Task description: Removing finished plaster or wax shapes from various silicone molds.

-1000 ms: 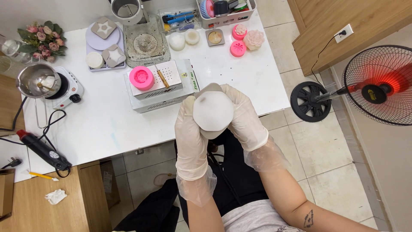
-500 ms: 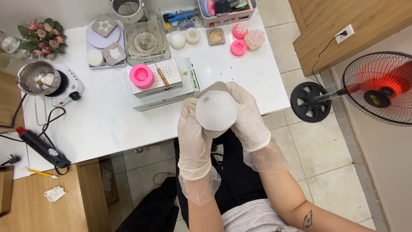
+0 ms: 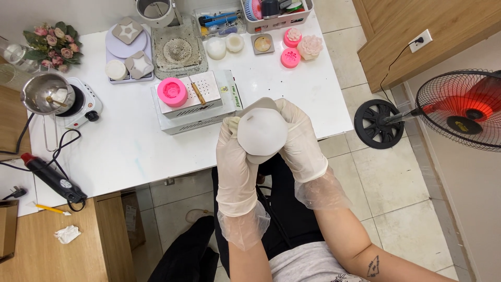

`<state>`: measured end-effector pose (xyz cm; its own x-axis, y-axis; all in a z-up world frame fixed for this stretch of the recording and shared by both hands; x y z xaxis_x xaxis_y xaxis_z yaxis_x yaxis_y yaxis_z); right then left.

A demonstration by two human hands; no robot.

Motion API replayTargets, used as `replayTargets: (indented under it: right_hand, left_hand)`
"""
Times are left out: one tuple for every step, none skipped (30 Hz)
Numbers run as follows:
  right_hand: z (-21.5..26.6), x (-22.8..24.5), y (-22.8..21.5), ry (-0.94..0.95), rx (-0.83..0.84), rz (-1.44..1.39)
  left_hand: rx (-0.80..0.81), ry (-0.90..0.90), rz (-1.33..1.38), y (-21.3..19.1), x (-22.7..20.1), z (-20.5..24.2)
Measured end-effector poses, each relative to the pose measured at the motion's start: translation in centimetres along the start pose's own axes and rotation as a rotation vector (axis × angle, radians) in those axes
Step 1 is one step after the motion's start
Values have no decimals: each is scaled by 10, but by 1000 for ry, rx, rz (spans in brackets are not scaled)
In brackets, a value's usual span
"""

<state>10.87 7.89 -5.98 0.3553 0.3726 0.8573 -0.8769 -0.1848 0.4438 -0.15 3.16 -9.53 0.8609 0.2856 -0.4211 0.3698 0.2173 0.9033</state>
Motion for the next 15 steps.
replayTargets:
  right_hand:
    - [0, 0, 0, 0, 0, 0]
    - [0, 0, 0, -1, -6, -6]
    - [0, 0, 0, -2, -11, -12]
    - [1, 0, 1, -2, -10, -12]
    - [1, 0, 2, -4, -10, -21]
    - [2, 1, 3, -5, -11, -28]
    - [3, 1, 3, -5, -12, -28]
    - [4, 2, 3, -27, 3, -20]
    - [4, 3, 4, -50, 17, -12]
    - [4, 2, 4, -50, 18, -13]
    - [3, 1, 3, -42, 6, -15]
    - [2, 1, 2, -34, -6, -16]
    - [1, 0, 2, -36, -5, -16]
    - [0, 0, 1, -23, -15, -28]
    - [0, -1, 1, -10, -24, -40]
  left_hand:
    - [0, 0, 0, -1, 1, 0]
    - [8, 7, -1, -1, 1, -1]
    - [15, 15, -3, -1, 2, -2]
    - [15, 15, -4, -1, 2, -3]
    - [-9, 12, -1, -1, 2, -3]
    - [-35, 6, 2, -1, 3, -3]
    - [-35, 5, 2, -1, 3, -3]
    - [-20, 19, -4, -1, 3, -2]
    - [-6, 34, -11, 0, 3, -2]
    - [-5, 34, -12, 0, 4, -3]
    - [-37, 34, -3, -1, 4, -4]
    - [-70, 34, 7, -1, 5, -5]
    - [-68, 34, 6, 0, 5, -5]
    - [-53, 48, -14, 2, 4, -5]
    - [-38, 61, -35, 3, 4, -4]
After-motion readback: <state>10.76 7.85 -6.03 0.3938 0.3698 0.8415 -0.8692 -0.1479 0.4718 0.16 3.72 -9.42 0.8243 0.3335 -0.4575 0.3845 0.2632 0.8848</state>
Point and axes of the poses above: each hand's wrist, its own z-axis away from the middle knuckle, its own y-axis out of the palm, x = y × z, the point moved 2 cm from there along -z, towards the middle knuckle, and after that the axes turned 5 degrees about y, right-handed, at the moved point
